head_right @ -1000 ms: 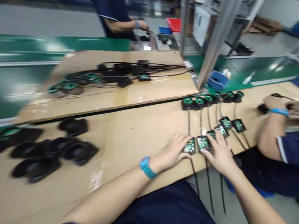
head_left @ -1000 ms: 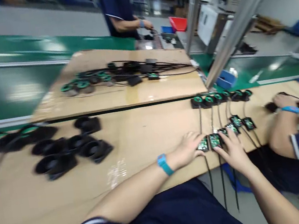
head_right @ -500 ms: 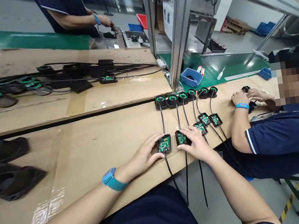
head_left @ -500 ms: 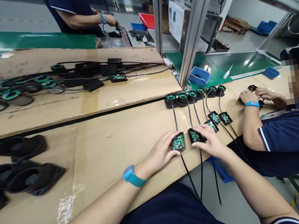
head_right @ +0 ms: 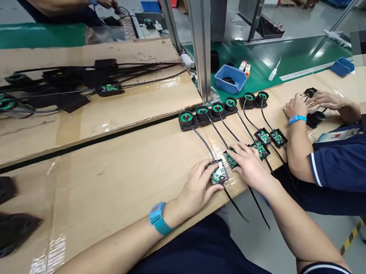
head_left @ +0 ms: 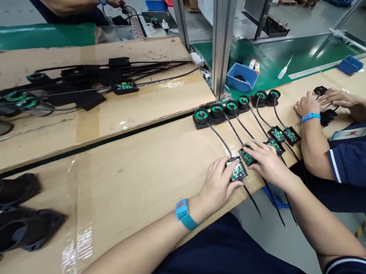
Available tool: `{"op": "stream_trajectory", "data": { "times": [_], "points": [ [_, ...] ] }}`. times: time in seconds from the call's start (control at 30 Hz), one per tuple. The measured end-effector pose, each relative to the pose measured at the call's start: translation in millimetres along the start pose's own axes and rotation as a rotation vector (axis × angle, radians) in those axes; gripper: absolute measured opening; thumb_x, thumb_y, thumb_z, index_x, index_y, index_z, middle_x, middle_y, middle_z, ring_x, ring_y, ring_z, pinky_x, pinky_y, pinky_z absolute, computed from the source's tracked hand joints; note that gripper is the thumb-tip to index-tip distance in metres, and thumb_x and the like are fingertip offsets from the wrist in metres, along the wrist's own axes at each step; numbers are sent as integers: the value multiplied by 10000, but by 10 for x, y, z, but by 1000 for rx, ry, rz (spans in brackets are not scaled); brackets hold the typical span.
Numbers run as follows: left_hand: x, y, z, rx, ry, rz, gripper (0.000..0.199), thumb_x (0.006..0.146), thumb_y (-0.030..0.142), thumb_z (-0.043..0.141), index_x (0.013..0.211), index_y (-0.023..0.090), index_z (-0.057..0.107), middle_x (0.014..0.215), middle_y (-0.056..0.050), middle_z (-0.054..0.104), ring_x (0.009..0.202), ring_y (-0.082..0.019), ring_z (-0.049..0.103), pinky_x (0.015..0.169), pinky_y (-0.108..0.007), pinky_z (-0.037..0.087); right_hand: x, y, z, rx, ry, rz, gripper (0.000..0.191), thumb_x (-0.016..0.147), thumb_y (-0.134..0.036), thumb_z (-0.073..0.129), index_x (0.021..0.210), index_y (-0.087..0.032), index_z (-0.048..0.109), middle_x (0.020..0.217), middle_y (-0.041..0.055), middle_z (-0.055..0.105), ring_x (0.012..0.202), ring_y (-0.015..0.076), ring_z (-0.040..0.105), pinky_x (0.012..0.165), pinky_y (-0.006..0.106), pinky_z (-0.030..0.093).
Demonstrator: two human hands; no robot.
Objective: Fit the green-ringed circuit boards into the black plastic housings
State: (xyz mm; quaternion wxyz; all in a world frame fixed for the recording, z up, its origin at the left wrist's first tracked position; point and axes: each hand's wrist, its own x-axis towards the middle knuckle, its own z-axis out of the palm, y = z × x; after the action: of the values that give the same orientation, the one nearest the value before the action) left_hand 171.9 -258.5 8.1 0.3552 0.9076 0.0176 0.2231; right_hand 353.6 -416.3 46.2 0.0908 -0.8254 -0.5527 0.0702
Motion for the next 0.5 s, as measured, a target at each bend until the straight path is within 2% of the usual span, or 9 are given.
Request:
{"op": "stream_trajectory", "data": {
  "times": [0.07,0.13,0.23,0.3,0.37,0.43,0.5],
  "points": [
    [36,37,15,2,18,-14,596,910,457,649,1406,180,470,1358,-200,527,1277,-350,528,1054,-560,494,-113,-73,12,-26,86,29,482,901,-164,613,1379,-212,575,1543,132,463,1439,345,381,1098,578,355],
    [11,43,-17,-9,38,-20,603,913,459,646,1411,178,456,1369,-202,521,1283,-347,527,1063,-555,493,-276,-226,36,-15,235,53,382,929,-179,585,1310,-184,613,1488,156,516,1378,344,448,1088,569,379],
    [-115,-13,-105,-59,59,-3,605,927,432,636,1439,198,413,1427,-197,483,1337,-331,497,1107,-540,474,-538,-563,154,104,394,77,259,972,-187,529,1201,-192,649,1164,123,699,1079,269,622,976,468,487],
    [-209,-68,-146,-111,49,-5,592,940,407,625,1450,213,396,1444,-185,473,1364,-315,481,1131,-524,463,-659,-796,298,127,374,122,232,989,-218,513,1167,-186,658,1000,106,706,935,248,631,887,430,520],
    [-270,-109,-150,-151,31,-20,569,955,390,604,1455,218,393,1440,-175,477,1375,-306,475,1140,-514,460,-716,-983,466,57,315,200,281,993,-277,520,1215,-164,650,1063,143,678,989,277,613,879,455,519],
    [-283,-125,-119,-172,25,-20,545,968,377,583,1455,216,400,1437,-171,475,1378,-303,473,1142,-508,458,-733,-1096,624,-23,289,251,341,998,-287,504,1295,-171,625,1265,187,612,1163,321,561,938,505,495],
    [-252,-124,-69,-175,27,-1,518,976,370,564,1447,211,420,1438,-173,466,1374,-305,472,1139,-503,457,-744,-1124,740,-43,267,215,384,1005,-240,469,1369,-214,588,1421,171,540,1337,334,465,1024,544,447]
  ]
}}
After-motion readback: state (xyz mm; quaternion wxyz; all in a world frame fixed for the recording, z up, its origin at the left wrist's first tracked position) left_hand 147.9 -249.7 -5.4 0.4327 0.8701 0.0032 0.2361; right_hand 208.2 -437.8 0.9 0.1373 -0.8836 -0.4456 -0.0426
